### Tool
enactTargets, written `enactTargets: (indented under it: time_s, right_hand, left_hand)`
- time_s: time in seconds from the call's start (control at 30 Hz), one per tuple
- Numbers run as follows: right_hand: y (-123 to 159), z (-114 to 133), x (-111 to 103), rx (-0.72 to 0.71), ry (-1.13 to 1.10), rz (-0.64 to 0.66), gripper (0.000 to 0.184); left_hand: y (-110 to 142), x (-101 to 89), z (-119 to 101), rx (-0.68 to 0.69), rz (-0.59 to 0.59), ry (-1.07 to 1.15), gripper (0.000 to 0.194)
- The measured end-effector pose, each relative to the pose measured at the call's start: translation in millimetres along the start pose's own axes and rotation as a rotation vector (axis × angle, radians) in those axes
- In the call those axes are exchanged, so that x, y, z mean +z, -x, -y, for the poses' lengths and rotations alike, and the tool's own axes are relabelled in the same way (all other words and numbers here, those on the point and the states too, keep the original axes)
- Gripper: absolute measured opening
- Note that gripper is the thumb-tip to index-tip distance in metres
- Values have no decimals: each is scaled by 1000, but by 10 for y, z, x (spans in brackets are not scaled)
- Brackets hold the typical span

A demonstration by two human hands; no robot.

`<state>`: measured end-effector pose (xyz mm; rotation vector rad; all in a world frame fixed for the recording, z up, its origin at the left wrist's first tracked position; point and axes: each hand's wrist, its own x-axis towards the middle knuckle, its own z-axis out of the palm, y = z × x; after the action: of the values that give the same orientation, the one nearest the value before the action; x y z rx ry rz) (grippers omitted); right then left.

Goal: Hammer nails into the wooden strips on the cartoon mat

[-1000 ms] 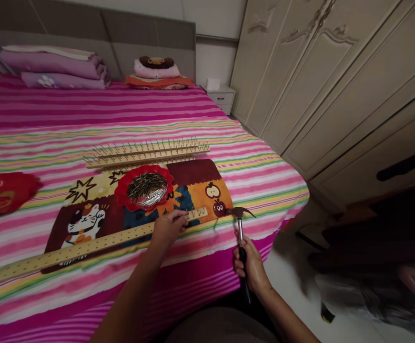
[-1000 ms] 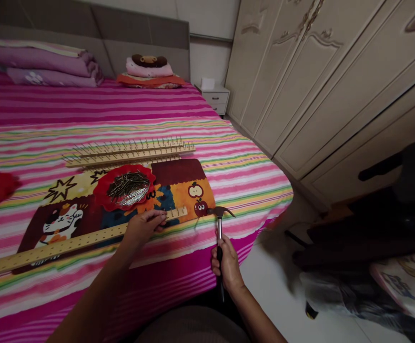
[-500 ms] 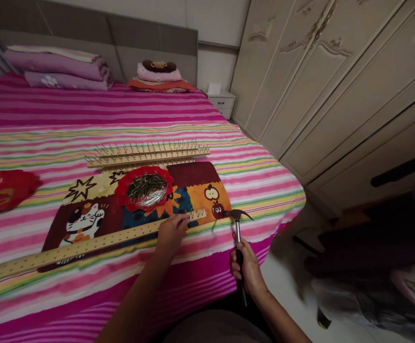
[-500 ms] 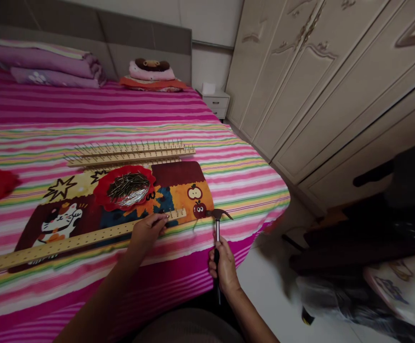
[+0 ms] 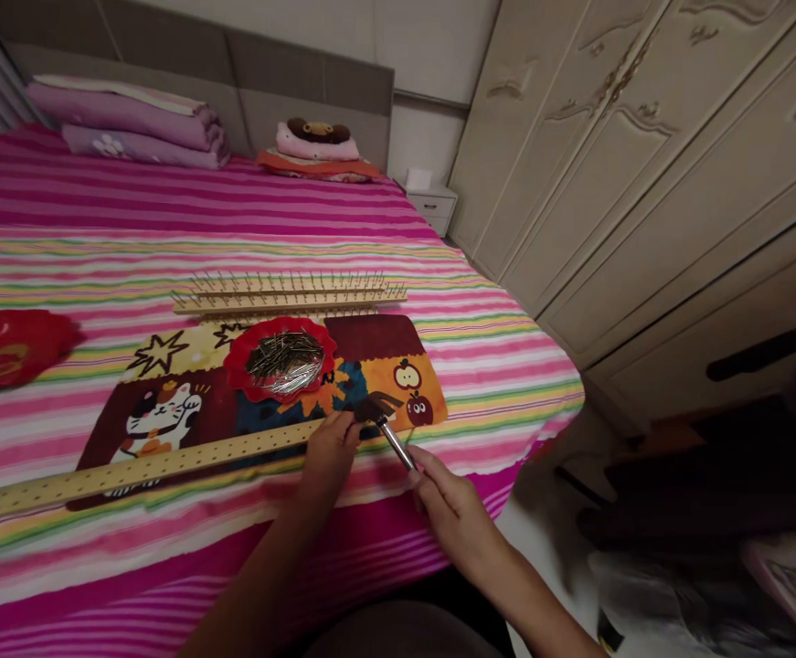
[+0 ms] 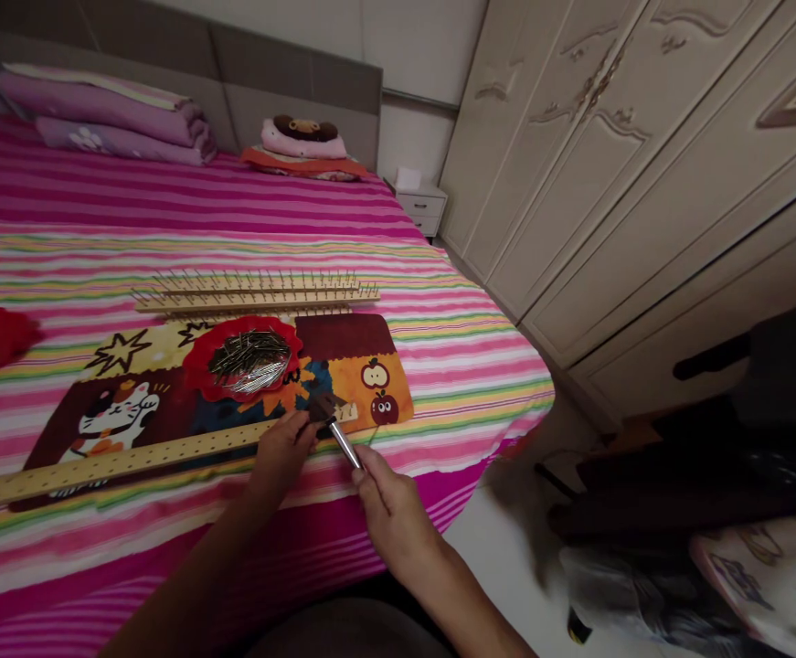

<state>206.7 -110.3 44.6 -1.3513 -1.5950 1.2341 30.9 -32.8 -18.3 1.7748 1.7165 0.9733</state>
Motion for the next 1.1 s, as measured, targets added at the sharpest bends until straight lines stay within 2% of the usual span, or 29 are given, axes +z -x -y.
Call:
enactTargets:
  time_s: [0.17,0.27,0.33,0.43,0.53,0.6,0.67,0.8,0.93,1.1]
  right_hand:
    - [-41,28,-6,-80,157,-34,38]
    - [-21,49,-39,-54,184,5,38]
    - [18,63,-62,-18,149,-14,39]
    - [70,20,-102,41,50,-153,40]
    - [49,-143,-142,190,-164,-340,46]
    - [3,-292,-149,330,-363,-422,50]
    - [-36,-447,-129,429,-564,-437,45]
    - [-37,-722,-4,471,-823,-427,31]
    - [-7,-893,116,449,-857,-462,33]
    - [-4,-929,134,425,-885,-445,32]
  left_hand:
    - [7,33,41,31,-34,51,19]
    - [-1,37,52,35,-47,32,18]
    - [-3,44,51,33,-49,31,17]
    - [12,64,47,3,-44,75,17]
    - [35,29,60,-51,-44,117,18]
    - [27,-75,84,-66,-68,92,19]
    - [-21,-248,116,-47,-120,9,20]
    - [-260,-636,161,-47,-215,-257,23]
    - [-588,-822,106,-178,-124,-559,29]
    - [-913,-836,25,-226,78,-750,31]
